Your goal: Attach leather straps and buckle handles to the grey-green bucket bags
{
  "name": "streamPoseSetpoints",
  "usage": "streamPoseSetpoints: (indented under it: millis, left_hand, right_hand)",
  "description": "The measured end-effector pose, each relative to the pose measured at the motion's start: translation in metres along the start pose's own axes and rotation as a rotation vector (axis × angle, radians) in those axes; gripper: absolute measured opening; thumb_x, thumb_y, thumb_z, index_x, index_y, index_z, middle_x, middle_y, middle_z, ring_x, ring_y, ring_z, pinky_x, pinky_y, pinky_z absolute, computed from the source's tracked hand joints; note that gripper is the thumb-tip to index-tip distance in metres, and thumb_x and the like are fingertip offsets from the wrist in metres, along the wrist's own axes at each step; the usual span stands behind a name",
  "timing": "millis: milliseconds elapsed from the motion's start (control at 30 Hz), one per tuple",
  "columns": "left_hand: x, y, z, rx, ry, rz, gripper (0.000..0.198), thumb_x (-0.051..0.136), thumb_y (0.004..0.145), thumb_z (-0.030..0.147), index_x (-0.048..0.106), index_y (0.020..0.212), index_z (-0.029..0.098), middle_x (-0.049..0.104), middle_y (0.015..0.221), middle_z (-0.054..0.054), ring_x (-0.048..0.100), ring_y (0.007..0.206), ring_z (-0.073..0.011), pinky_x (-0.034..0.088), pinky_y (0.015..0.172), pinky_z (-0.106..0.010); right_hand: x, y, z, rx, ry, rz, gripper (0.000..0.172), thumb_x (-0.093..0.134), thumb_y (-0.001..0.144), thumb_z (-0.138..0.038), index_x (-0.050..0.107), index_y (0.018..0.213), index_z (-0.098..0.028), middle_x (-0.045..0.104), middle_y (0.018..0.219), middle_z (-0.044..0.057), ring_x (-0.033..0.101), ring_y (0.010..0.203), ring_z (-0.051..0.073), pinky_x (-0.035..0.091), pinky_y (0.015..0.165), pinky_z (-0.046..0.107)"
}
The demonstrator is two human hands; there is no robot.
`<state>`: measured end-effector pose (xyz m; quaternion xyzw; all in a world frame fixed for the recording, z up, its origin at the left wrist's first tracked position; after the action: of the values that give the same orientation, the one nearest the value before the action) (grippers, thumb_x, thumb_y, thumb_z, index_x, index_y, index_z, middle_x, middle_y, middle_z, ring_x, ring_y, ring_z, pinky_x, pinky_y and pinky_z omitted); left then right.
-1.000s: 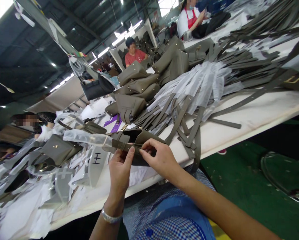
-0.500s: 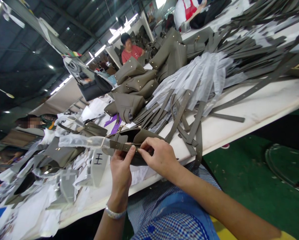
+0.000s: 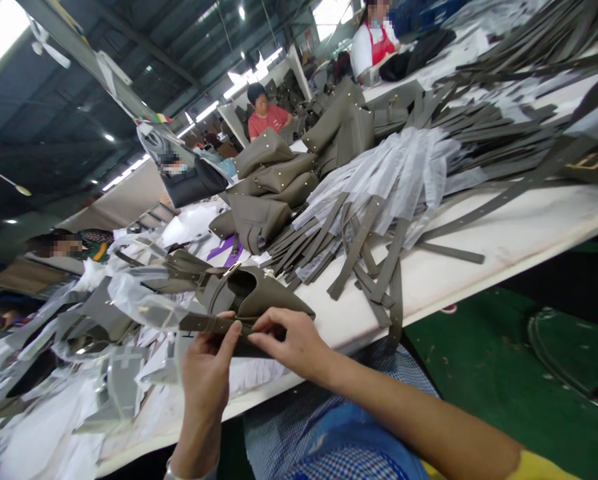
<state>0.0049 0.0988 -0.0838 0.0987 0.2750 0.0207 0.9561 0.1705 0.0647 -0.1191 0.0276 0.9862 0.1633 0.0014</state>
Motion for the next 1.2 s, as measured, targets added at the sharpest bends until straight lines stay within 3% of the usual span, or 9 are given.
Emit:
streamPoseSetpoints:
  millis: [133,200,300,467,667,867,1000,1133,1200]
  left_hand:
    - [-0.035,0.002,-0.016,-0.024,0.112,0.055,0.041,0.073,0.077,0.046,0.071,0.107,0.019,0.075,0.095,-0.006,0.070,0.090,-0.0248,0.055,0.082,-0.034]
    - [-0.043,0.002,-0.022,-0.024,0.141,0.048,0.042,0.073,0.076,0.047,0.072,0.107,0.019,0.076,0.095,-0.007,0.070,0.092,-0.0260,0.055,0.084,-0.036]
    - [-0.044,0.002,-0.027,-0.027,0.126,0.052,0.044,0.073,0.076,0.048,0.072,0.107,0.017,0.076,0.095,-0.008,0.070,0.093,-0.0272,0.055,0.085,-0.038]
    - [-0.038,0.003,-0.023,-0.018,0.078,0.062,0.040,0.073,0.076,0.046,0.072,0.103,0.017,0.076,0.094,-0.009,0.070,0.091,-0.0276,0.055,0.084,-0.037]
    - [-0.029,0.008,-0.011,0.032,0.033,0.024,0.028,0.074,0.077,0.039,0.074,0.097,0.020,0.076,0.090,-0.007,0.070,0.086,-0.0262,0.055,0.081,-0.037]
    - [-0.024,0.012,-0.007,0.027,-0.036,-0.020,0.024,0.073,0.077,0.035,0.074,0.097,0.020,0.077,0.088,-0.006,0.071,0.082,-0.0245,0.056,0.078,-0.035]
    - [-0.024,0.013,-0.006,0.026,-0.049,-0.042,0.026,0.073,0.078,0.034,0.074,0.098,0.018,0.077,0.091,-0.007,0.072,0.085,-0.0245,0.056,0.081,-0.035]
    - [-0.021,0.014,-0.006,0.046,-0.067,-0.066,0.025,0.072,0.080,0.033,0.074,0.099,0.018,0.077,0.095,-0.008,0.073,0.089,-0.0251,0.056,0.082,-0.035]
    - [-0.019,0.015,-0.005,0.049,-0.080,-0.072,0.023,0.071,0.080,0.033,0.074,0.098,0.018,0.077,0.096,-0.008,0.073,0.090,-0.0252,0.056,0.082,-0.035]
  right_hand:
    - [0.004,0.024,0.017,0.027,-0.133,-0.261,0.031,0.049,0.099,-0.038,0.070,0.089,-0.018,0.073,0.077,-0.001,0.066,0.065,0.010,0.049,0.062,0.019]
    - [-0.013,0.049,0.034,0.069,-0.449,-0.203,0.039,0.038,0.103,-0.036,0.069,0.091,-0.017,0.074,0.085,0.002,0.068,0.074,0.011,0.050,0.071,0.020]
    - [-0.028,0.091,0.061,0.110,-0.695,-0.179,0.024,0.048,0.100,-0.026,0.069,0.105,-0.015,0.071,0.109,0.009,0.064,0.105,0.019,0.047,0.092,0.030]
    - [0.000,0.135,0.095,0.242,-0.914,-0.356,0.029,0.060,0.094,-0.034,0.061,0.118,-0.016,0.063,0.120,0.009,0.063,0.104,0.023,0.053,0.089,0.044]
    - [0.028,0.152,0.098,0.341,-0.941,-0.475,0.034,0.061,0.094,-0.034,0.058,0.123,-0.016,0.060,0.124,0.010,0.063,0.105,0.023,0.054,0.087,0.043]
    - [-0.021,0.140,0.075,0.362,-0.699,-0.358,0.019,0.060,0.093,-0.031,0.065,0.095,-0.013,0.070,0.093,0.007,0.068,0.087,0.021,0.056,0.077,0.035]
    - [-0.059,0.106,0.034,0.311,-0.433,-0.205,0.023,0.032,0.100,-0.025,0.053,0.106,-0.019,0.068,0.092,0.004,0.068,0.078,0.014,0.055,0.071,0.027]
    - [-0.051,0.050,-0.001,0.296,0.273,-0.051,0.022,0.056,0.091,-0.043,0.053,0.101,-0.024,0.040,0.054,-0.011,0.039,0.040,0.007,0.041,0.045,0.020]
    - [-0.029,0.022,-0.007,0.362,0.370,-0.080,0.030,0.060,0.089,-0.049,0.057,0.102,-0.022,0.030,0.049,-0.013,0.024,0.035,0.006,0.026,0.036,0.019]
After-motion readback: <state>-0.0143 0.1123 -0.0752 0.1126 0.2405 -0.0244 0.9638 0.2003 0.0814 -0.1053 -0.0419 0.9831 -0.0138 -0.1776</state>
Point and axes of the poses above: each hand's wrist, its own y-axis towards the middle knuckle, its own x-axis out of the palm, z = x × y, the point moved 6 cm from there along y, towards the middle knuckle
